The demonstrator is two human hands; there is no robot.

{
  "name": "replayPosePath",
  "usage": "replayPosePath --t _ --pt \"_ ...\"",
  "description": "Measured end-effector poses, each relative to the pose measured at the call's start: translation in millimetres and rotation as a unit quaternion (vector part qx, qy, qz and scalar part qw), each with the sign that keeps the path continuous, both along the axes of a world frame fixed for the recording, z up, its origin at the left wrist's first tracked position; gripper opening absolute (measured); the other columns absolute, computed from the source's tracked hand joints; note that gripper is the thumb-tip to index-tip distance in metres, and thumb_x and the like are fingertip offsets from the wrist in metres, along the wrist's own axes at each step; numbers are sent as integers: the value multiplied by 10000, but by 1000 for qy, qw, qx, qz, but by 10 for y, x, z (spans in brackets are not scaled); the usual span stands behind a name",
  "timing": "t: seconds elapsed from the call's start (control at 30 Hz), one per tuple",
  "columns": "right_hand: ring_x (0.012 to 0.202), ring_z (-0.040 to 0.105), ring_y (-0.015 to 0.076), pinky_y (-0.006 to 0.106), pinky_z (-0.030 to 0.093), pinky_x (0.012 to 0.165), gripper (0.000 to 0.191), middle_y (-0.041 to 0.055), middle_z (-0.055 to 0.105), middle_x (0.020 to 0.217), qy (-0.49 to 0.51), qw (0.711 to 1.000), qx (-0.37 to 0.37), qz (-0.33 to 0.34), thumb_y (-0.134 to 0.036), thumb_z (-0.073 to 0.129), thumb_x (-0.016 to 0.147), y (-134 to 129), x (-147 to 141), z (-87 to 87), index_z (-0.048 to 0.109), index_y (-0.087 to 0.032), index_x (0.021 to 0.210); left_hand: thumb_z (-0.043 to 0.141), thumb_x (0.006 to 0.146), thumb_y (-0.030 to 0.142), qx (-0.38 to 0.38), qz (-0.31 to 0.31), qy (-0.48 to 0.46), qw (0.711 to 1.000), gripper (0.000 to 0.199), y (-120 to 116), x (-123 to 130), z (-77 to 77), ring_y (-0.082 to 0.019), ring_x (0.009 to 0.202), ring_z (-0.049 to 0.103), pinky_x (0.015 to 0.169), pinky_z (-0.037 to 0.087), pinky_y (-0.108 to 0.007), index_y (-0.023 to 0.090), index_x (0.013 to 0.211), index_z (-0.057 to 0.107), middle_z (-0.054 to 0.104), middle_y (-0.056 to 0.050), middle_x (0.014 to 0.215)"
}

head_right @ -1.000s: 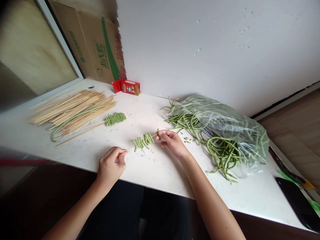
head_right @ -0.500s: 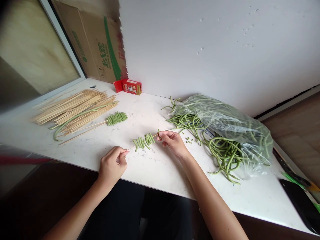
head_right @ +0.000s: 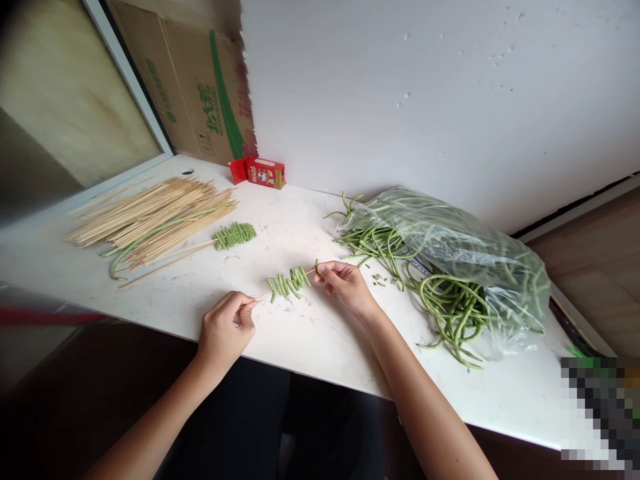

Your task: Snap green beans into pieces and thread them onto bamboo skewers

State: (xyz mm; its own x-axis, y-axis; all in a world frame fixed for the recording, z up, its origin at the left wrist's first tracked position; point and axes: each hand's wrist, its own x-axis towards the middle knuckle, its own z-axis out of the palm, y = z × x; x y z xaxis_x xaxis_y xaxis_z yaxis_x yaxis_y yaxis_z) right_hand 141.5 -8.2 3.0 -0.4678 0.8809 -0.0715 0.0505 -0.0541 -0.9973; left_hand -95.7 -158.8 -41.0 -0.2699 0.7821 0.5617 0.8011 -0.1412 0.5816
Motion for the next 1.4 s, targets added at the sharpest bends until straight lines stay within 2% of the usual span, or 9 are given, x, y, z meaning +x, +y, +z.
replayPosePath --t 0.67,0.97,1.4 --pt "602 536 142 292 424 554 377 56 755 801 -26 998 49 -13 -581 785 871 -43 -38 21 798 -204 872 570 902 41 -9 -3 -2 1000 222 -5 -6 -3 -149 685 617 620 421 -260 219 771 561 693 1 792" --pt "560 484 136 299 389 530 387 61 753 813 -58 988 131 -54 -572 719 935 -78 -64 -65 787 -192 944 565 940 79 -6 -3 -13 1000 227 -4 -1 26 -141 653 574 612 419 -258 218 762 541 654 10 751" --pt "538 495 141 300 392 508 423 65 752 771 -48 994 87 -50 -609 751 889 -76 -71 -88 787 -188 896 549 943 86 -10 -1 -3 1000 230 -8 -5 11 -144 641 572 614 418 -263 215 753 562 657 -3 742"
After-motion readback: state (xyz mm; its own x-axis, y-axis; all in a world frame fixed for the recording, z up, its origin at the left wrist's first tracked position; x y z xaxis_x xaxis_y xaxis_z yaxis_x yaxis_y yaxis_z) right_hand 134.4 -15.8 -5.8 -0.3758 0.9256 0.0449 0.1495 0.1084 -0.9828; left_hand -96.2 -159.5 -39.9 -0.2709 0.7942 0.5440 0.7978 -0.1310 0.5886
